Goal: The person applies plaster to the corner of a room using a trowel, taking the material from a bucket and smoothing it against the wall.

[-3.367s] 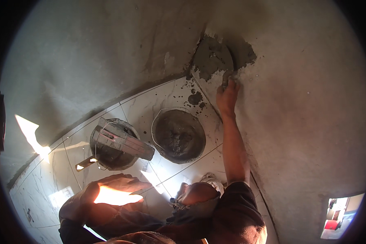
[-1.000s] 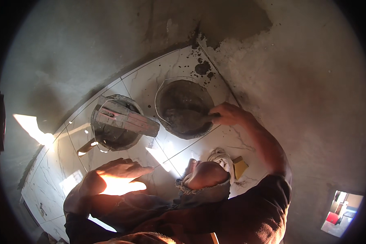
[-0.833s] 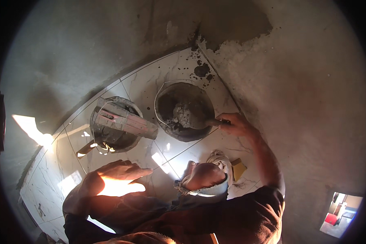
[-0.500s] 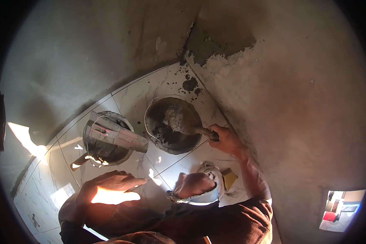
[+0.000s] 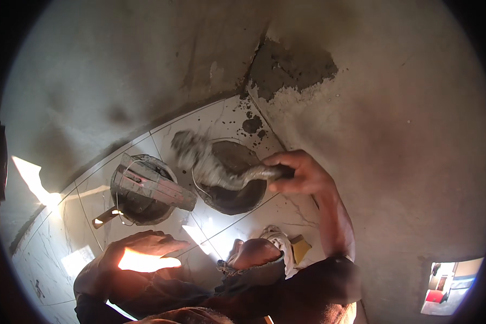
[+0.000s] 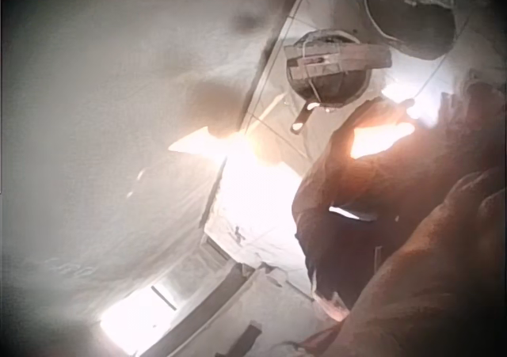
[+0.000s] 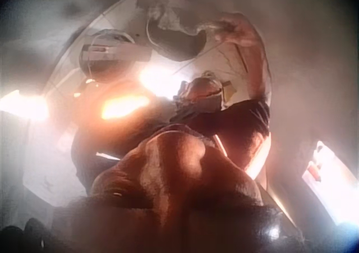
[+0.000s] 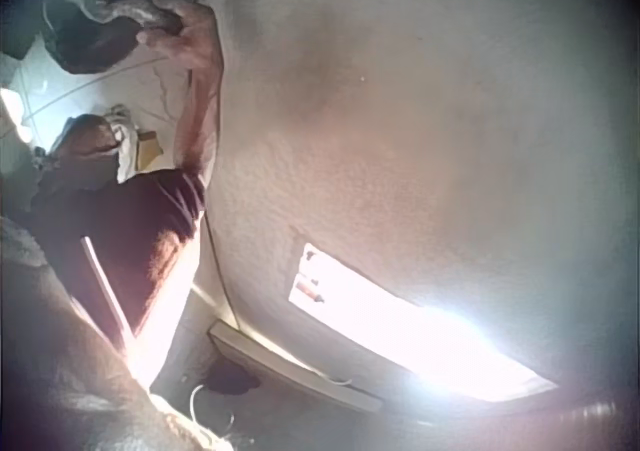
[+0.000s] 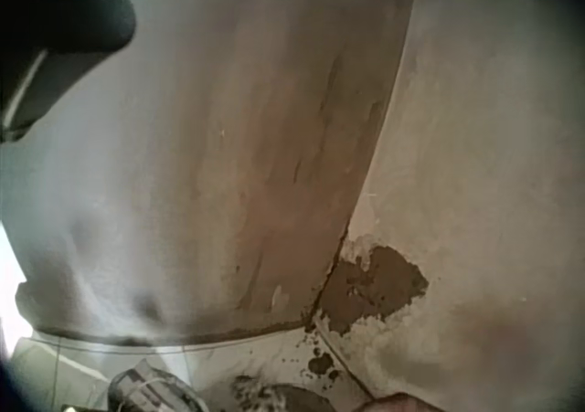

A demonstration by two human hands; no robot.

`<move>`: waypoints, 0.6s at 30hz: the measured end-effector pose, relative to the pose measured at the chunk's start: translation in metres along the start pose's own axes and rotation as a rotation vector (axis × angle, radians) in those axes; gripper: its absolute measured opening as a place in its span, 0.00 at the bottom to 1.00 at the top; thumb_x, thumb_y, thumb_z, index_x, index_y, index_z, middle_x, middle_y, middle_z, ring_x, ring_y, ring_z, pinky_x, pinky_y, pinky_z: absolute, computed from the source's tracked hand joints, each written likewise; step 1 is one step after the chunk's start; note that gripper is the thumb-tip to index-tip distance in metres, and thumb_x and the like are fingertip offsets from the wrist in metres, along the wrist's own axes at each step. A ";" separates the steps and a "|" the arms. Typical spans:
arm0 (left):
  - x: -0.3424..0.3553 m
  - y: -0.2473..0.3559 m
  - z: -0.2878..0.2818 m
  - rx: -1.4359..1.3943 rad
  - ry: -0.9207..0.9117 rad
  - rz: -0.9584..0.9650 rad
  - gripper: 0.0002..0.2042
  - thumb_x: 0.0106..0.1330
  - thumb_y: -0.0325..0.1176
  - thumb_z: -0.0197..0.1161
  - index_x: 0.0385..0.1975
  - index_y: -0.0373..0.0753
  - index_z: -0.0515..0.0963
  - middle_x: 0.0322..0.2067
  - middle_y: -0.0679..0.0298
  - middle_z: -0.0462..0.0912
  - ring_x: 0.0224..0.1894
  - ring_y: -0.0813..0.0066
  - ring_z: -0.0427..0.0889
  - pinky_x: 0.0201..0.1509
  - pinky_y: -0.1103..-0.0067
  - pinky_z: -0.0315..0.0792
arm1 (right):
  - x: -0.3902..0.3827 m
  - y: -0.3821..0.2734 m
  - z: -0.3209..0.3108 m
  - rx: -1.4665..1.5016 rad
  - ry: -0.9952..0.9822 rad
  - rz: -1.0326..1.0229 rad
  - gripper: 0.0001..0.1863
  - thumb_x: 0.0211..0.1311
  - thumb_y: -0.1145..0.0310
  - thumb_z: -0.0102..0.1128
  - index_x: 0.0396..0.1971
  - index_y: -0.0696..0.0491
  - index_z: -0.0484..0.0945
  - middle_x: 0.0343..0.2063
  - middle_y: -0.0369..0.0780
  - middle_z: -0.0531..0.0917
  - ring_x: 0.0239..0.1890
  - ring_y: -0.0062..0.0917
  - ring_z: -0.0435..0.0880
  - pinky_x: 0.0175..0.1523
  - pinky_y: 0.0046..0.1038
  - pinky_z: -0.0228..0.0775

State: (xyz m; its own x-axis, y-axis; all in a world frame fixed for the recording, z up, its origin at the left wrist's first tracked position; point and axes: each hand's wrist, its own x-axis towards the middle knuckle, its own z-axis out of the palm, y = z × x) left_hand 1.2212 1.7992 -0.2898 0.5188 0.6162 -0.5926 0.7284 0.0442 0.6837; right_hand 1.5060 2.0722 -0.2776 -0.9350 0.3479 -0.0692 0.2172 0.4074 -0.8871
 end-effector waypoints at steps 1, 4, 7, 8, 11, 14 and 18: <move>0.002 0.001 -0.003 0.005 -0.001 0.004 0.27 0.70 0.49 0.49 0.65 0.43 0.62 0.48 0.49 0.77 0.51 0.51 0.77 0.57 0.63 0.71 | 0.002 0.004 -0.011 -0.016 0.004 0.004 0.25 0.49 0.72 0.70 0.50 0.58 0.76 0.29 0.38 0.81 0.29 0.22 0.81 0.34 0.24 0.73; -0.023 -0.002 0.012 -0.003 0.051 -0.054 0.26 0.70 0.49 0.50 0.65 0.43 0.62 0.48 0.49 0.77 0.51 0.51 0.77 0.57 0.63 0.71 | 0.049 0.046 -0.042 0.357 0.176 0.239 0.17 0.52 0.71 0.66 0.43 0.58 0.78 0.29 0.38 0.82 0.20 0.20 0.78 0.27 0.23 0.70; -0.012 -0.007 0.016 -0.003 0.073 0.028 0.26 0.70 0.48 0.50 0.65 0.43 0.62 0.49 0.49 0.77 0.51 0.51 0.77 0.57 0.63 0.71 | 0.058 0.069 -0.109 0.074 0.506 0.403 0.15 0.55 0.72 0.61 0.44 0.58 0.76 0.27 0.37 0.81 0.18 0.17 0.76 0.20 0.23 0.67; -0.014 -0.009 0.017 -0.001 0.086 0.043 0.26 0.70 0.48 0.50 0.65 0.43 0.61 0.49 0.49 0.77 0.51 0.51 0.77 0.57 0.63 0.71 | 0.052 0.063 -0.123 0.042 0.555 0.375 0.15 0.56 0.73 0.59 0.44 0.58 0.76 0.26 0.37 0.81 0.18 0.17 0.75 0.20 0.22 0.67; -0.012 -0.014 0.022 -0.027 0.097 0.070 0.26 0.70 0.48 0.51 0.65 0.44 0.61 0.50 0.50 0.76 0.51 0.51 0.77 0.57 0.63 0.71 | 0.041 0.013 -0.138 0.054 0.604 0.326 0.14 0.57 0.71 0.57 0.43 0.57 0.75 0.26 0.37 0.80 0.19 0.17 0.76 0.22 0.22 0.68; -0.018 -0.016 0.025 -0.028 0.113 0.086 0.26 0.70 0.48 0.51 0.65 0.44 0.61 0.50 0.50 0.76 0.51 0.51 0.76 0.57 0.63 0.71 | 0.037 0.009 -0.125 0.008 0.643 0.241 0.14 0.57 0.69 0.57 0.43 0.56 0.73 0.28 0.38 0.80 0.22 0.18 0.77 0.26 0.22 0.72; -0.018 -0.016 0.026 -0.032 0.140 0.087 0.26 0.70 0.47 0.52 0.65 0.44 0.61 0.51 0.50 0.76 0.51 0.51 0.76 0.57 0.63 0.71 | 0.061 0.035 -0.062 -0.592 0.629 0.293 0.22 0.54 0.68 0.59 0.50 0.58 0.69 0.32 0.48 0.81 0.32 0.35 0.82 0.36 0.35 0.75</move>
State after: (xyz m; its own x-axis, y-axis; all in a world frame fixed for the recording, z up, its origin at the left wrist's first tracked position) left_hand 1.2118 1.7671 -0.3004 0.5107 0.7220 -0.4669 0.6675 0.0093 0.7445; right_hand 1.4736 2.1597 -0.2849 -0.5325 0.8310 0.1611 0.6924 0.5371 -0.4817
